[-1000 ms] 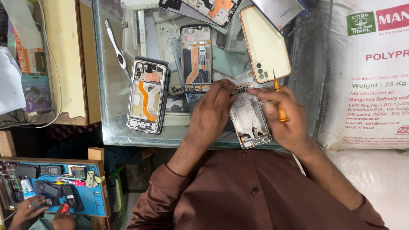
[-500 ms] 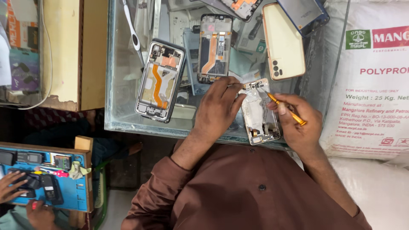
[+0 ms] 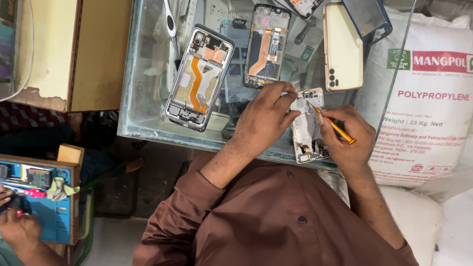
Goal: The person uses a screwdriver to remove screws from the internal frame of several disassembled mobile phones. They handle multiple phone chassis, unscrewing components and setting them aside on the glass work surface.
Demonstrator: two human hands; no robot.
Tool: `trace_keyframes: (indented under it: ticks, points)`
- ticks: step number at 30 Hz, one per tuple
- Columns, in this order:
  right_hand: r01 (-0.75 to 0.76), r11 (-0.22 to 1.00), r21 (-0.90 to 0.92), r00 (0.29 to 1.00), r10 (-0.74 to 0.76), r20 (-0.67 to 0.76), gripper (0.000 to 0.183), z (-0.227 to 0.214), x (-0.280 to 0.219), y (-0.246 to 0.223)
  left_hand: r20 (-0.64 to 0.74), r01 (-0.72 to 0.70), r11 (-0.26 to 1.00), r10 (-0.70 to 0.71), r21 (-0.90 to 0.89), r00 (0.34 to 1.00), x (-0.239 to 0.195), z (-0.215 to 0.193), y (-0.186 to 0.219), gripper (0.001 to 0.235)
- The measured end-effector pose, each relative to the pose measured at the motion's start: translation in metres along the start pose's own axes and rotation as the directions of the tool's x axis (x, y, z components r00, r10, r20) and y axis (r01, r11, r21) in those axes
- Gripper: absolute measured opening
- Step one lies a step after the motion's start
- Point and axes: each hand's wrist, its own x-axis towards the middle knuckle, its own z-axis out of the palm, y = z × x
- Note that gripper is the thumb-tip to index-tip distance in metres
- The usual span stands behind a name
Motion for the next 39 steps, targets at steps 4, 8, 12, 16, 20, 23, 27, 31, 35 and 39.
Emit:
trace_keyframes:
  ticks: [4, 8, 12, 16, 20, 23, 27, 31, 35, 39]
  points:
    - [-0.040, 0.999, -0.016, 0.999, 0.040, -0.007, 0.014, 0.001, 0.000, 0.001, -0.006, -0.029, 1.000, 0.029, 0.000, 1.000, 0.000, 0.000, -0.001, 0.035]
    - [-0.011, 1.000, -0.020, 1.000, 0.011, -0.008, 0.015, 0.002, 0.000, 0.000, 0.008, -0.016, 1.000, 0.016, 0.002, 1.000, 0.001, 0.000, -0.001, 0.034]
    - [0.037, 0.999, -0.031, 0.999, -0.037, -0.004, 0.015, 0.002, 0.000, -0.001, 0.023, 0.007, 1.000, -0.007, 0.011, 1.000, 0.002, -0.001, 0.001, 0.037]
    - [0.111, 0.993, -0.030, 0.994, -0.111, 0.004, 0.017, 0.000, 0.002, 0.000, 0.012, 0.013, 1.000, -0.014, 0.023, 1.000, 0.002, -0.003, 0.005, 0.040]
    - [0.135, 0.990, -0.040, 0.991, -0.136, -0.009, 0.019, 0.001, 0.003, 0.000, 0.016, 0.003, 0.999, -0.004, 0.043, 1.000, 0.004, -0.003, 0.006, 0.041]
    - [0.137, 0.986, -0.090, 0.990, -0.138, -0.011, 0.019, 0.000, 0.005, -0.003, 0.023, 0.011, 0.999, -0.012, 0.046, 1.000, 0.004, -0.001, 0.006, 0.041]
    - [0.165, 0.965, -0.205, 0.986, -0.168, 0.002, 0.018, -0.003, 0.010, -0.011, 0.029, 0.013, 0.998, -0.014, 0.063, 0.999, 0.005, -0.001, 0.007, 0.041]
    - [0.128, 0.968, -0.218, 0.992, -0.120, 0.048, 0.018, -0.010, 0.019, -0.014, 0.052, 0.012, 0.996, -0.016, 0.090, 0.999, 0.006, 0.000, 0.006, 0.042]
    - [0.106, 0.977, -0.185, 0.993, -0.093, 0.073, 0.017, -0.012, 0.025, -0.012, 0.061, 0.007, 0.996, -0.012, 0.087, 0.998, 0.005, -0.001, 0.005, 0.042]
    - [0.122, 0.981, -0.149, 0.992, -0.120, 0.028, 0.016, -0.009, 0.018, -0.011, 0.068, 0.009, 0.996, -0.015, 0.090, 0.998, 0.006, -0.001, 0.005, 0.042]
